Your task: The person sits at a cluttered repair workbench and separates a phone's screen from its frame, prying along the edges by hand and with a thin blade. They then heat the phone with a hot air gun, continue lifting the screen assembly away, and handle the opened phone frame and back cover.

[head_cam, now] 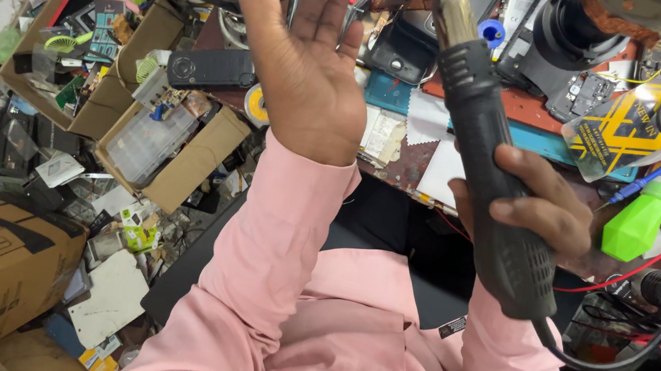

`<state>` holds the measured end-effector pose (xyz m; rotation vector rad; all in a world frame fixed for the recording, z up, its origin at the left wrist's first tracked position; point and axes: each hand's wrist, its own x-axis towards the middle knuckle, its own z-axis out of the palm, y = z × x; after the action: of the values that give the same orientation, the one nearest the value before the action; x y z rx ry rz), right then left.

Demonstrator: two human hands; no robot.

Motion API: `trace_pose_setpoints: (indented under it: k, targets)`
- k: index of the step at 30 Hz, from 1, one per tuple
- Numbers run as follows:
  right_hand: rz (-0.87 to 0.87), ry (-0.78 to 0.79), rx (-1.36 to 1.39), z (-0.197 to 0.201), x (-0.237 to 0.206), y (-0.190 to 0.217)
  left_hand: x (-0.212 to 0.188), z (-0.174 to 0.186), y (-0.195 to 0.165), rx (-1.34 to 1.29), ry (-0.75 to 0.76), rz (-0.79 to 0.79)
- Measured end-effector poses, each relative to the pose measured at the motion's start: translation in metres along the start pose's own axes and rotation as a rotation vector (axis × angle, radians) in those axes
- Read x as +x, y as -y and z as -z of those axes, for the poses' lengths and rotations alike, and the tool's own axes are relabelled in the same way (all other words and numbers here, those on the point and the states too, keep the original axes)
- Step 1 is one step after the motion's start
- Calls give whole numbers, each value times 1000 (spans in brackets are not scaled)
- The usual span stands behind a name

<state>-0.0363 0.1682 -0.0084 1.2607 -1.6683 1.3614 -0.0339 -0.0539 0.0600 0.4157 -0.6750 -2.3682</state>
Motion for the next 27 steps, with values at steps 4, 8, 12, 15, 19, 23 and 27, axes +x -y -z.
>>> trace_pose_setpoints:
  k: [4, 8, 12, 15, 19, 23, 27]
  targets:
    - [-135, -160, 243, -3, -9, 5, -1, 0, 1, 8, -7, 5]
    - [-207, -71, 75, -3, -18, 10, 1, -1, 3, 0, -11, -10]
    - [-172, -150, 155, -5, -17, 7, 2, -1, 3, -2, -13, 7]
    - [-113, -131, 216, -6, -13, 6, 0, 0, 2, 9, 15, -7]
    - [-171, -86, 7, -7, -11, 13, 1, -3, 1, -3, -11, 1]
    - [-233, -117, 137, -8, -11, 19, 0, -3, 1, -9, 8, -3]
    - [-194, -102, 31, -8, -8, 21, 2, -3, 3, -47, -4, 6]
